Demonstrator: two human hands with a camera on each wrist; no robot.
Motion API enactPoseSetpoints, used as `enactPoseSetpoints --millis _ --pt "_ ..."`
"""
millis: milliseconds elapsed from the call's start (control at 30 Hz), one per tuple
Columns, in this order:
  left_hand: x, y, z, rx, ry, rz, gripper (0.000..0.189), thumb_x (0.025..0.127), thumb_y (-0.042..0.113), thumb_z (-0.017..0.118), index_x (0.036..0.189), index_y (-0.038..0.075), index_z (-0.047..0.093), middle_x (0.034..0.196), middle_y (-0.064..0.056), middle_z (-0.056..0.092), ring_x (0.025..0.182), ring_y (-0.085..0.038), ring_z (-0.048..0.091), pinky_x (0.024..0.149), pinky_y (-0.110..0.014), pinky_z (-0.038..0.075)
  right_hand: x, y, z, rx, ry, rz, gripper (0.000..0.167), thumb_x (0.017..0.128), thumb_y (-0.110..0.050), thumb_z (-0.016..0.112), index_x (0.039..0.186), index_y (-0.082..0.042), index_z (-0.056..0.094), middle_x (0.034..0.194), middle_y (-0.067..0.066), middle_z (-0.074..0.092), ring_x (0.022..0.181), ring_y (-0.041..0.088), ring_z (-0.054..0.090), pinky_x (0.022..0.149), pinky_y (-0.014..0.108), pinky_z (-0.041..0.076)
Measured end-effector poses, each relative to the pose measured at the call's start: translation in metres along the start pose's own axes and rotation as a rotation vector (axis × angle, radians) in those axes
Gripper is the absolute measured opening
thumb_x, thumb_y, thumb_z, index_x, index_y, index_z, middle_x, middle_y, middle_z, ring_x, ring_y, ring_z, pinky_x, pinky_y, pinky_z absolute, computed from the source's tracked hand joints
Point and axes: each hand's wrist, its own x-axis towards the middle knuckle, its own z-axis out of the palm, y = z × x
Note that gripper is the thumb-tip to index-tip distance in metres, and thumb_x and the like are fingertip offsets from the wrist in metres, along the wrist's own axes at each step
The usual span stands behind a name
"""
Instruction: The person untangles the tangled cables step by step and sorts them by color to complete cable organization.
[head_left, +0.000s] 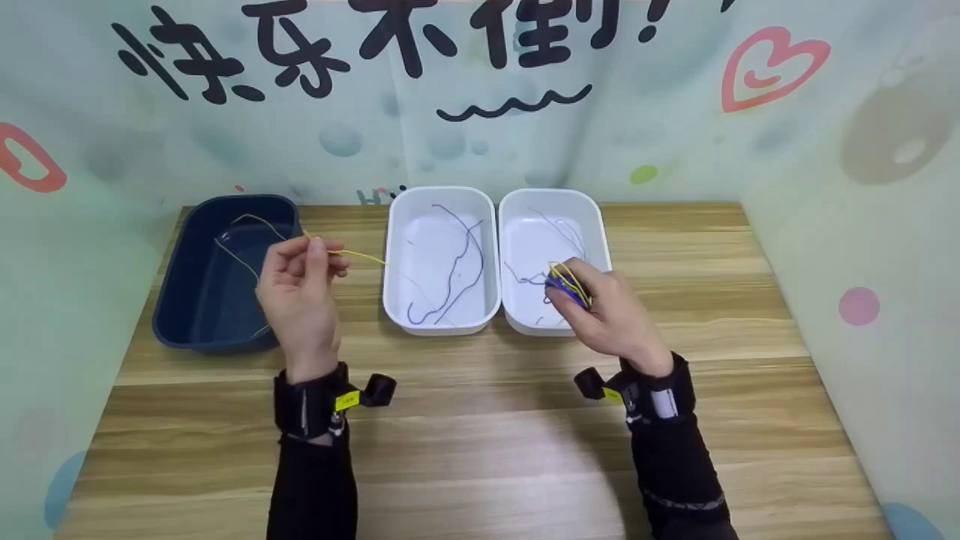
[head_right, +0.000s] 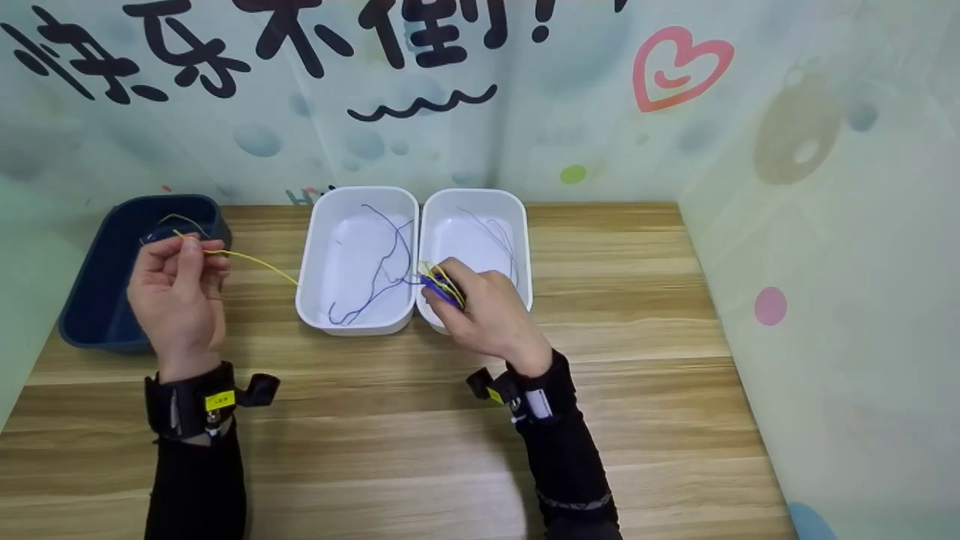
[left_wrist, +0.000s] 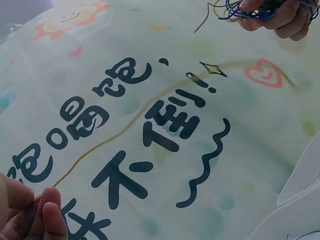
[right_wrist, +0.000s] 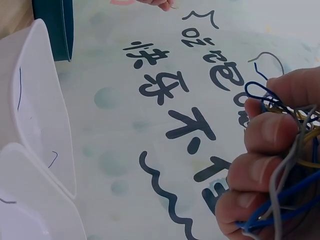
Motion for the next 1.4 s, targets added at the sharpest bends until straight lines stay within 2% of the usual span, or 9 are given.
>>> enactPoseSetpoints --millis 100,267,467,667,800,933,1067,1233,1400 --pt "0.007 0.005 -0.008 -0.049 0.067 0.015 0.005 0.092 -0.005 0.058 0.090 0.000 0.059 0.080 -0.015 0.069 0.065 -0.022 0.064 0.063 -0.028 0.053 0.000 0.001 -0.003 -0.002 0.018 0.023 0.004 0.089 -0.006 0.062 0.088 -0.005 0.058 0.064 -0.001 0.053 0.052 0.006 0.045 0.046 0.022 0.038" --pt "0.022 0.015 -0.026 -0.141 0.233 0.044 0.002 0.091 -0.004 0.060 0.092 -0.003 0.058 0.082 -0.018 0.068 0.068 -0.025 0.064 0.064 -0.030 0.053 0.000 0.004 -0.005 -0.006 0.054 0.041 0.005 0.090 -0.006 0.062 0.087 -0.004 0.058 0.065 -0.001 0.053 0.053 0.006 0.045 0.046 0.021 0.036" --pt "0.041 0.025 -0.058 -0.258 0.441 0.058 0.013 0.091 0.000 0.061 0.100 -0.004 0.053 0.091 -0.021 0.065 0.077 -0.027 0.064 0.072 -0.031 0.054 -0.001 0.006 -0.006 -0.030 0.066 0.054 0.006 0.090 -0.008 0.062 0.087 -0.004 0.058 0.064 -0.001 0.051 0.053 0.007 0.043 0.046 0.020 0.034" --pt "0.056 0.031 -0.091 -0.420 0.641 0.060 0.007 0.094 -0.001 0.054 0.100 -0.002 0.050 0.095 -0.021 0.062 0.081 -0.029 0.061 0.074 -0.030 0.054 -0.001 0.006 -0.005 -0.039 0.057 0.070 0.005 0.090 -0.008 0.061 0.088 -0.005 0.058 0.065 0.001 0.053 0.053 0.008 0.045 0.047 0.022 0.036" --pt "0.061 0.031 -0.109 -0.431 0.732 0.051 0.008 0.095 -0.001 0.054 0.100 -0.001 0.048 0.096 -0.020 0.062 0.083 -0.028 0.062 0.076 -0.030 0.054 0.000 0.006 -0.004 -0.050 0.061 0.073 0.005 0.090 -0.009 0.062 0.088 -0.005 0.059 0.066 0.001 0.055 0.054 0.009 0.046 0.048 0.023 0.037" --pt "0.063 0.022 -0.120 -0.349 0.746 0.024 0.009 0.094 -0.001 0.055 0.099 -0.001 0.047 0.099 -0.020 0.061 0.086 -0.028 0.062 0.084 -0.031 0.054 0.000 0.006 -0.003 -0.068 0.064 0.076 0.007 0.091 -0.011 0.062 0.088 -0.005 0.059 0.065 0.001 0.054 0.054 0.010 0.046 0.048 0.024 0.037" --pt "0.065 0.008 -0.124 -0.216 0.709 -0.025 0.011 0.092 0.000 0.057 0.095 0.000 0.047 0.103 -0.020 0.062 0.089 -0.026 0.064 0.091 -0.031 0.053 0.000 0.007 -0.002 -0.074 0.059 0.083 0.007 0.091 -0.011 0.062 0.088 -0.005 0.059 0.065 0.001 0.054 0.053 0.010 0.047 0.047 0.024 0.037" --pt "0.064 -0.007 -0.129 0.019 0.628 -0.090 0.011 0.091 0.001 0.060 0.093 0.002 0.050 0.113 -0.020 0.062 0.097 -0.025 0.066 0.093 -0.028 0.052 0.000 0.007 -0.001 -0.076 0.048 0.092 0.007 0.092 -0.012 0.061 0.091 -0.006 0.060 0.066 0.003 0.057 0.054 0.011 0.049 0.048 0.025 0.039" --pt "0.066 -0.017 -0.132 0.293 0.580 -0.110 0.008 0.091 0.005 0.061 0.090 0.005 0.054 0.110 -0.014 0.063 0.096 -0.019 0.066 0.091 -0.025 0.052 0.000 0.007 -0.001 -0.077 0.043 0.095 0.008 0.092 -0.013 0.061 0.092 -0.005 0.060 0.066 0.003 0.057 0.054 0.012 0.049 0.048 0.025 0.039"
